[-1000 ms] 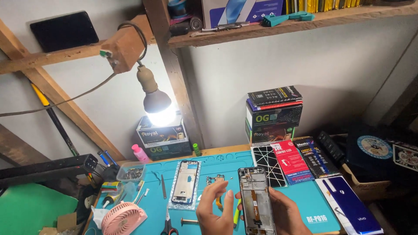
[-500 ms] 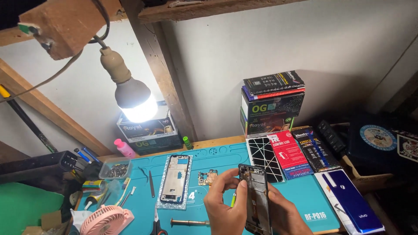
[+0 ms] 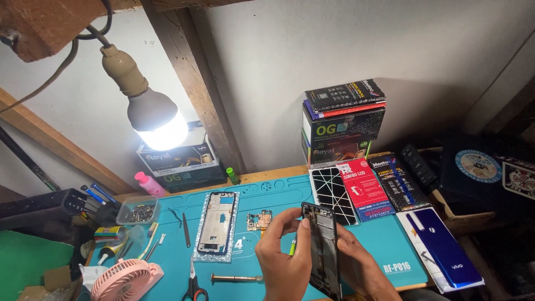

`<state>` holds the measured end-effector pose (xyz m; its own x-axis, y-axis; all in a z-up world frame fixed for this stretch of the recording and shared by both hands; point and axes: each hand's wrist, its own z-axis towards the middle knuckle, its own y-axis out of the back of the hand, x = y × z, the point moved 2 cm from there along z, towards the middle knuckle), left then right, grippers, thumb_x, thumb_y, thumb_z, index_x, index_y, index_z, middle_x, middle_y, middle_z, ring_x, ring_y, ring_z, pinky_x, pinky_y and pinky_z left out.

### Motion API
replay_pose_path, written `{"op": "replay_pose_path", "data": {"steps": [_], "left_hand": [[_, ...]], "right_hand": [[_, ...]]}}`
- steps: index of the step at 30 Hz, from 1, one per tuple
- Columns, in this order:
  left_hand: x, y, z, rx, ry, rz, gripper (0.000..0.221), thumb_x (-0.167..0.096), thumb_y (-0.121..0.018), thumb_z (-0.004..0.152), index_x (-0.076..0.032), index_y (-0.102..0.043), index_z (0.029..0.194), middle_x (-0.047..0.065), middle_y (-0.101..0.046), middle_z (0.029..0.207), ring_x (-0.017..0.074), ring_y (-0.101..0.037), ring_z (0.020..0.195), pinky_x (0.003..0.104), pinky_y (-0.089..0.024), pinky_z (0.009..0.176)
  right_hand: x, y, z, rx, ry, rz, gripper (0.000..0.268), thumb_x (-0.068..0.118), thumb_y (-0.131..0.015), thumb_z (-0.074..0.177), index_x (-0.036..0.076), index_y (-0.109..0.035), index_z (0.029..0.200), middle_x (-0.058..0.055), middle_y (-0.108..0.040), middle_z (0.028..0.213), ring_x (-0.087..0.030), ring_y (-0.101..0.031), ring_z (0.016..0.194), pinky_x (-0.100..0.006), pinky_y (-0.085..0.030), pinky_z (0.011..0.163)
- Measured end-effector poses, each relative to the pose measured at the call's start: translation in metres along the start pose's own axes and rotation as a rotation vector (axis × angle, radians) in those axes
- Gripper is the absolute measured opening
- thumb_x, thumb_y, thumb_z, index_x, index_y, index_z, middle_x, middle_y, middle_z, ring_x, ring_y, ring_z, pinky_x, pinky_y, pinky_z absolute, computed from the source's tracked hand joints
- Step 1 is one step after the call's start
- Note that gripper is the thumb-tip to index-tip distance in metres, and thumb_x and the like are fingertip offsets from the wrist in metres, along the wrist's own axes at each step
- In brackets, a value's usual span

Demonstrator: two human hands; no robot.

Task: Inspecting and manipulating the internal frame of a mobile phone using a small tool on a repair bench.

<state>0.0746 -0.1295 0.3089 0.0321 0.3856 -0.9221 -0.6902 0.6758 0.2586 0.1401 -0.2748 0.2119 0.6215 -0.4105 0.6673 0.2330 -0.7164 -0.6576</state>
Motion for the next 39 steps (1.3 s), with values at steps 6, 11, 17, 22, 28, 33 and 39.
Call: {"op": "replay_pose_path", "data": {"steps": [6,11,17,22,28,33,39], "left_hand": [[-0.008,0.005,0.004,0.054,-0.187,-0.068,0.017,-0.005,-0.07,0.096,-0.01,-0.082,0.108,0.008,-0.079,0.113,0.0203,-0.079,0.095,0.031,-0.069,0.072],[-0.008,0.009,0.006,0.143,-0.209,-0.074,0.012,-0.009,-0.07,0.098,-0.011,-0.081,0.104,0.01,-0.074,0.117,0.0213,-0.077,0.085,0.033,-0.07,0.071],[-0.006,0.012,0.009,0.19,-0.233,-0.084,0.008,-0.012,-0.075,0.096,-0.01,-0.08,0.102,0.01,-0.073,0.116,0.0188,-0.076,0.08,0.031,-0.07,0.071],[-0.002,0.013,0.011,0.23,-0.248,-0.095,0.009,-0.016,-0.075,0.098,-0.011,-0.08,0.105,0.011,-0.071,0.118,0.0222,-0.077,0.086,0.034,-0.075,0.073],[0.001,0.014,0.016,0.293,-0.222,-0.119,0.01,-0.017,-0.074,0.098,-0.01,-0.08,0.104,0.01,-0.071,0.116,0.0213,-0.077,0.074,0.033,-0.077,0.059],[0.004,0.016,0.018,0.323,-0.301,-0.09,0.013,-0.019,-0.07,0.103,-0.009,-0.077,0.105,0.011,-0.071,0.114,0.0228,-0.075,0.089,0.035,-0.068,0.07],[0.0,0.018,0.019,0.373,-0.313,-0.068,0.013,-0.016,-0.064,0.106,-0.006,-0.072,0.105,0.011,-0.067,0.112,0.0246,-0.069,0.099,0.037,-0.062,0.075]], "right_hand": [[0.0,0.0,-0.002,0.094,0.056,-0.049,0.087,0.045,-0.077,0.077,0.002,-0.065,0.152,-0.019,-0.079,0.123,-0.033,-0.075,0.099,-0.049,-0.056,0.085],[0.0,0.0,-0.001,0.153,0.089,-0.069,0.092,0.054,-0.08,0.076,0.002,-0.062,0.149,-0.023,-0.079,0.107,-0.037,-0.078,0.082,-0.056,-0.066,0.069],[0.007,-0.006,-0.004,0.162,0.094,-0.125,0.098,0.059,-0.083,0.07,0.001,-0.063,0.146,-0.023,-0.079,0.1,-0.037,-0.079,0.078,-0.053,-0.066,0.065],[0.016,-0.018,-0.011,0.189,0.122,-0.18,0.099,0.062,-0.082,0.071,-0.001,-0.065,0.145,-0.022,-0.077,0.09,-0.032,-0.077,0.076,-0.048,-0.064,0.062],[0.02,-0.02,-0.014,0.185,0.122,-0.197,0.094,0.058,-0.08,0.074,-0.003,-0.067,0.144,-0.022,-0.078,0.102,-0.032,-0.076,0.077,-0.045,-0.063,0.062],[0.014,-0.013,-0.011,0.206,0.105,-0.135,0.082,0.049,-0.08,0.079,-0.003,-0.067,0.14,-0.026,-0.08,0.107,-0.039,-0.078,0.082,-0.05,-0.063,0.065],[0.013,-0.013,-0.011,0.216,0.099,-0.138,0.078,0.047,-0.077,0.082,-0.003,-0.067,0.142,-0.027,-0.079,0.105,-0.039,-0.077,0.079,-0.049,-0.062,0.062]]}}
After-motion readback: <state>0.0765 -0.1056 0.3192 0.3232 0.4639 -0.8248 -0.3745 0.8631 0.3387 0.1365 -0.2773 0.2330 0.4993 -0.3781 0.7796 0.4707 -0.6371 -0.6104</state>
